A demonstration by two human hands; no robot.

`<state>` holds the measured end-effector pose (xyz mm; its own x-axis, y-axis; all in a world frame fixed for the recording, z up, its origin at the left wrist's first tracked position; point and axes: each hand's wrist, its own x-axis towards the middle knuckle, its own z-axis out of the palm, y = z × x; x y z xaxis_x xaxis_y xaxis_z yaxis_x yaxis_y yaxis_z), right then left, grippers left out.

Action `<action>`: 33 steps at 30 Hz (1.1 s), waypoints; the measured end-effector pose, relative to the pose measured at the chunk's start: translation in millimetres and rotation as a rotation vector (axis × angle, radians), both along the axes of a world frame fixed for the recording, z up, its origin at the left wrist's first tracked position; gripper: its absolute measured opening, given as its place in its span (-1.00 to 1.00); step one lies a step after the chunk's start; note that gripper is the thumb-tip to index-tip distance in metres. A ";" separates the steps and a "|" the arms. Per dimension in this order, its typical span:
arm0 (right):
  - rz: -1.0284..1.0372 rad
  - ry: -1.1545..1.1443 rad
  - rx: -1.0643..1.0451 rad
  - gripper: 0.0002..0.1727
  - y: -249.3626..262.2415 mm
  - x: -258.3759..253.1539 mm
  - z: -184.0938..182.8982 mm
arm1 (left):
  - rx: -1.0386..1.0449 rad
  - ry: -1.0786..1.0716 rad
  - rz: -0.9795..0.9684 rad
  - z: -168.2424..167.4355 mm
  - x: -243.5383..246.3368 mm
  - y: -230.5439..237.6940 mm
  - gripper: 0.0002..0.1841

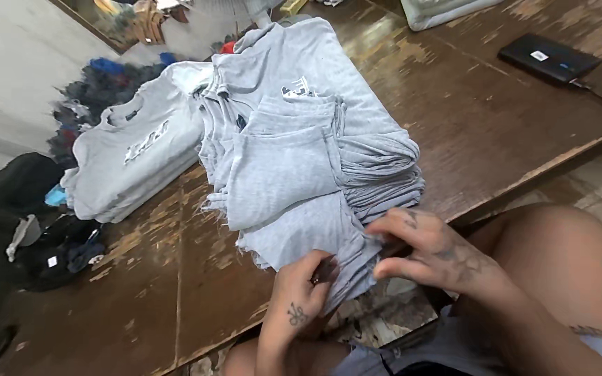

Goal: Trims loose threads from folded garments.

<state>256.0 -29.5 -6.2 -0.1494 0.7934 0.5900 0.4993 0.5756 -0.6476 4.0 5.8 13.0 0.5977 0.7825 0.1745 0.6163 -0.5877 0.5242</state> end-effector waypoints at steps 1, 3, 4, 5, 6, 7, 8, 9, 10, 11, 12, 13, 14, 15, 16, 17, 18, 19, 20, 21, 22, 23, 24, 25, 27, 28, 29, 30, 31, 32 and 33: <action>-0.023 -0.049 -0.016 -0.28 5.3 -9.7 0.4 | 0.011 -0.032 -0.032 4.6 -0.4 3.7 -0.83; -0.042 -0.105 -0.042 -0.32 17.5 -27.8 -2.8 | 0.042 -0.112 -0.107 18.1 3.4 13.0 -0.78; -0.038 -0.111 -0.045 -0.45 23.2 -34.0 -5.6 | 0.037 -0.119 -0.129 24.0 6.3 17.2 -0.74; -0.034 -0.113 -0.038 -0.59 27.5 -37.2 -9.3 | 0.003 -0.091 -0.142 26.9 8.0 20.2 -0.74; -0.021 -0.113 -0.044 -0.67 29.1 -36.2 -11.5 | -0.073 -0.036 -0.148 25.9 7.6 21.9 -0.74; -0.007 -0.116 -0.061 -0.69 28.4 -31.1 -11.9 | -0.186 0.022 -0.144 21.7 5.6 23.0 -0.72; 0.010 -0.116 -0.078 -0.67 26.6 -23.8 -10.8 | -0.285 0.043 -0.132 14.9 2.3 23.5 -0.71; 0.034 -0.116 -0.096 -0.62 25.0 -16.0 -8.6 | -0.312 0.003 -0.124 8.1 -2.3 24.0 -0.76; 0.052 -0.118 -0.102 -0.55 24.7 -10.6 -6.4 | -0.293 -0.067 -0.137 4.7 -7.2 25.5 -0.80; 0.055 -0.112 -0.095 -0.48 24.5 -9.2 -4.4 | -0.247 -0.141 -0.169 4.7 -10.2 28.2 -0.81; 0.040 -0.102 -0.077 -0.43 24.2 -11.8 -2.9 | -0.198 -0.190 -0.208 7.4 -10.9 30.2 -0.78; 0.020 -0.094 -0.059 -0.39 24.6 -16.5 -2.2 | -0.158 -0.209 -0.234 12.4 -9.5 31.8 -0.73; -0.004 -0.088 -0.035 -0.38 26.4 -21.0 -3.3 | -0.133 -0.201 -0.246 18.0 -7.1 33.3 -0.70; -0.019 -0.088 -0.023 -0.41 27.8 -23.5 -6.0 | -0.124 -0.175 -0.247 22.0 -4.6 34.4 -0.69; -0.025 -0.091 -0.021 -0.48 28.4 -23.4 -9.6 | -0.136 -0.138 -0.241 22.7 -2.7 34.5 -0.72; -0.026 -0.091 -0.029 -0.56 28.1 -21.0 -13.4 | -0.167 -0.093 -0.226 20.2 -1.3 33.2 -0.73; -0.028 -0.095 -0.038 -0.61 26.7 -17.2 -16.4 | -0.216 -0.046 -0.201 16.3 -0.3 30.4 -0.70; -0.036 -0.102 -0.040 -0.63 25.2 -13.1 -17.7 | -0.248 -0.040 -0.177 10.3 -0.4 27.8 -0.71; -0.047 -0.112 -0.030 -0.62 24.9 -10.3 -17.4 | -0.242 -0.076 -0.166 5.1 -3.7 26.2 -0.76; -0.062 -0.112 -0.008 -0.59 25.3 -9.9 -17.4 | -0.231 -0.127 -0.178 3.3 -8.3 25.8 -0.80; -0.072 -0.100 0.017 -0.54 26.0 -11.0 -17.8 | -0.206 -0.168 -0.202 4.8 -11.8 25.8 -0.82; -0.077 -0.082 0.044 -0.49 27.1 -13.5 -17.5 | -0.163 -0.192 -0.229 8.5 -13.5 26.6 -0.82; -0.083 -0.070 0.069 -0.43 28.0 -17.2 -16.9 | -0.112 -0.195 -0.244 14.5 -12.9 27.3 -0.81; -0.084 -0.067 0.088 -0.40 28.3 -21.6 -17.9 | -0.069 -0.191 -0.256 21.5 -10.2 27.5 -0.82; -0.052 -0.066 0.108 -0.57 29.6 -29.7 -22.4 | -0.019 -0.204 -0.254 33.8 0.3 27.6 -0.84; -0.010 -0.051 0.109 -0.68 31.0 -32.7 -23.3 | -0.021 -0.251 -0.228 36.1 7.5 28.6 -0.85; 0.046 -0.024 0.094 -0.73 31.8 -34.1 -22.7 | -0.066 -0.346 -0.178 34.3 15.4 30.4 -0.86; 0.128 0.022 0.043 -0.73 32.3 -34.3 -21.5 | -0.175 -0.498 -0.118 28.6 22.2 33.1 -0.86; 0.205 0.084 -0.019 -0.73 33.0 -34.5 -19.5 | -0.319 -0.675 -0.049 20.5 26.9 36.1 -0.84; 0.254 0.161 -0.076 -0.72 34.1 -35.5 -18.1 | -0.448 -0.831 0.033 13.9 29.0 37.8 -0.81; 0.295 0.266 -0.139 -0.71 34.8 -36.7 -17.1 | -0.536 -0.952 0.103 11.0 29.0 37.3 -0.79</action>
<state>219.3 5.3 -23.3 -0.2394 0.8140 0.5293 0.1312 0.5672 -0.8130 33.1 43.0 24.0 0.3264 0.9329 0.1521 -0.1431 -0.1102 0.9835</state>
